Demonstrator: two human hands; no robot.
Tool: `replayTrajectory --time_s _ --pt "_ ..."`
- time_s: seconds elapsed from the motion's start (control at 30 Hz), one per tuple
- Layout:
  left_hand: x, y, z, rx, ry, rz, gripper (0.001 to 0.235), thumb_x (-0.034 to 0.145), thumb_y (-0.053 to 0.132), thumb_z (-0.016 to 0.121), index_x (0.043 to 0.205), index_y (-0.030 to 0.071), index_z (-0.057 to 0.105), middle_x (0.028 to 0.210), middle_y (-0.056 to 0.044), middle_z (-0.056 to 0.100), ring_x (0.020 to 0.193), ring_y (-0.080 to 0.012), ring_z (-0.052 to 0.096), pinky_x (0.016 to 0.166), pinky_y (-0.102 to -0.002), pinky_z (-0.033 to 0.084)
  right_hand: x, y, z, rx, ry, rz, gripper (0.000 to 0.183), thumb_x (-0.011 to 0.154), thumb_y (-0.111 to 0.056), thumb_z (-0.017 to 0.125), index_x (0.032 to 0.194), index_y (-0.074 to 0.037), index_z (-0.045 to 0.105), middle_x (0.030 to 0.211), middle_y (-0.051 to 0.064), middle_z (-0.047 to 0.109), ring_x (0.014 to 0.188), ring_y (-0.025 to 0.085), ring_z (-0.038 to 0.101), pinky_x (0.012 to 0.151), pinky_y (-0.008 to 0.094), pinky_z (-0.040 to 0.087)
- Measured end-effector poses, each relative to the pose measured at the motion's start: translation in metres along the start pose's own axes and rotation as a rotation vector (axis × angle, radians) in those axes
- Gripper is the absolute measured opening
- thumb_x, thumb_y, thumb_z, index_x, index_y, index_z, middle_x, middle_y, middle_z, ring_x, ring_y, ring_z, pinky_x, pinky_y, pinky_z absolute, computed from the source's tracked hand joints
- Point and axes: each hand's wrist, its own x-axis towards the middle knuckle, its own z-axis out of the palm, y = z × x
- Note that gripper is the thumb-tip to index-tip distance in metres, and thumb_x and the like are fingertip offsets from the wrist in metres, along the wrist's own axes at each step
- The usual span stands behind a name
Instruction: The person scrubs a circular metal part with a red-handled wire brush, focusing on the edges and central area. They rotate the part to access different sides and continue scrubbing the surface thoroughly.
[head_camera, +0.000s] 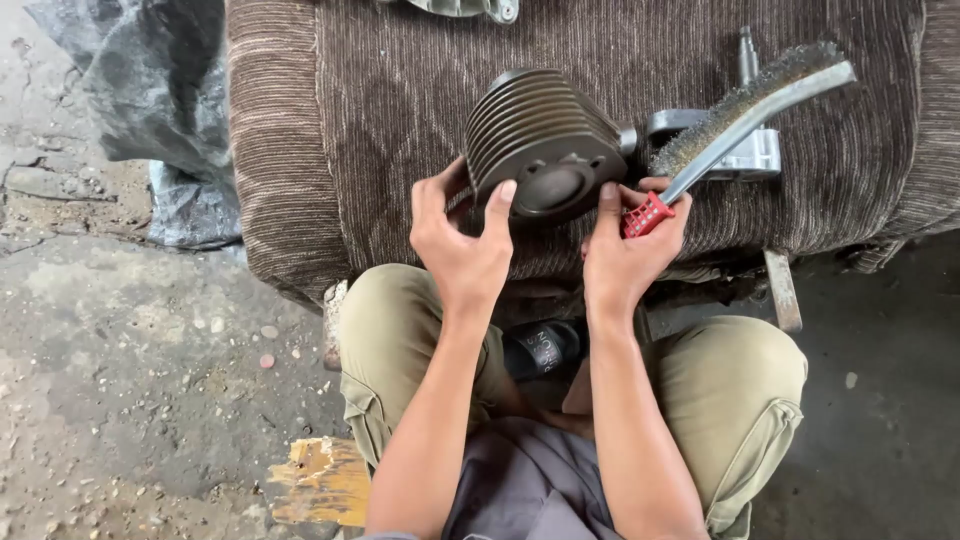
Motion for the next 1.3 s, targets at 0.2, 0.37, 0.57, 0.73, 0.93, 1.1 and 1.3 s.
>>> replayTrajectory --time_s 0.2,0.37,0.57,0.73,0.93,1.1,1.3 --pt "0.062 0.014 0.013 0.182 -0.144 -0.18 0.062 0.081 0.052 0.085 0.117 0.005 0.067 0.105 -0.009 0.06 0.1 -0.0252 0.068 0.086 -0.041 0.063 0.012 -0.01 0.007 0.003 0.027 -0.019 0.031 0.093 0.003 0.075 0.11 -0.007 0.051 0.076 0.011 0.07 0.036 0.015 0.056 0.033 0.021 0.043" --pt "0.116 0.02 0.021 0.213 -0.223 -0.202 0.067 0.07 0.052 0.082 0.11 -0.002 0.072 0.1 -0.015 0.074 0.085 -0.02 0.078 0.075 -0.031 0.07 0.037 -0.041 0.01 -0.198 -0.14 -0.136 0.04 0.091 0.0 0.083 0.116 -0.006 0.052 0.091 0.004 0.061 0.073 0.011 0.062 0.073 0.029 0.055" --pt "0.143 0.002 0.042 -0.101 -0.253 -0.457 0.09 0.062 0.059 0.075 0.119 -0.01 0.06 0.108 -0.021 0.071 0.101 -0.0277 0.077 0.093 -0.037 0.063 0.083 -0.049 0.028 -0.412 -0.195 -0.255 0.042 0.089 -0.011 0.089 0.113 -0.007 0.055 0.084 0.004 0.068 0.069 0.012 0.071 0.069 0.031 0.06" --pt "0.146 0.002 0.042 -0.128 -0.237 -0.507 0.093 0.064 0.061 0.071 0.123 -0.009 0.058 0.11 -0.02 0.07 0.105 -0.0267 0.077 0.094 -0.034 0.065 0.116 -0.036 0.04 -0.439 -0.207 -0.307 0.039 0.089 -0.016 0.089 0.11 -0.006 0.057 0.08 0.003 0.068 0.065 0.011 0.069 0.065 0.03 0.064" --pt "0.149 0.005 0.034 -0.18 -0.258 -0.537 0.081 0.067 0.051 0.073 0.117 -0.011 0.062 0.09 -0.014 0.072 0.066 -0.0183 0.078 0.045 -0.019 0.059 0.114 -0.048 0.038 -0.414 -0.306 -0.425 0.036 0.09 -0.012 0.09 0.11 -0.004 0.06 0.09 0.007 0.072 0.076 0.016 0.069 0.07 0.031 0.06" --pt "0.149 0.004 0.035 -0.18 -0.282 -0.493 0.085 0.066 0.053 0.071 0.12 -0.012 0.062 0.098 -0.02 0.077 0.078 -0.0233 0.083 0.057 -0.029 0.069 0.089 -0.064 0.024 -0.191 -0.523 -0.269 0.075 0.07 -0.014 0.106 0.12 -0.002 0.051 0.103 0.007 0.063 0.066 0.008 0.05 0.06 0.022 0.049" --pt "0.151 0.006 0.032 -0.137 -0.271 -0.463 0.073 0.069 0.048 0.073 0.112 -0.011 0.067 0.097 -0.018 0.078 0.083 -0.0206 0.082 0.069 -0.024 0.069 0.082 -0.049 0.035 -0.26 -0.53 -0.352 0.084 0.068 -0.009 0.108 0.121 -0.004 0.043 0.096 0.007 0.059 0.063 0.011 0.051 0.057 0.025 0.049"
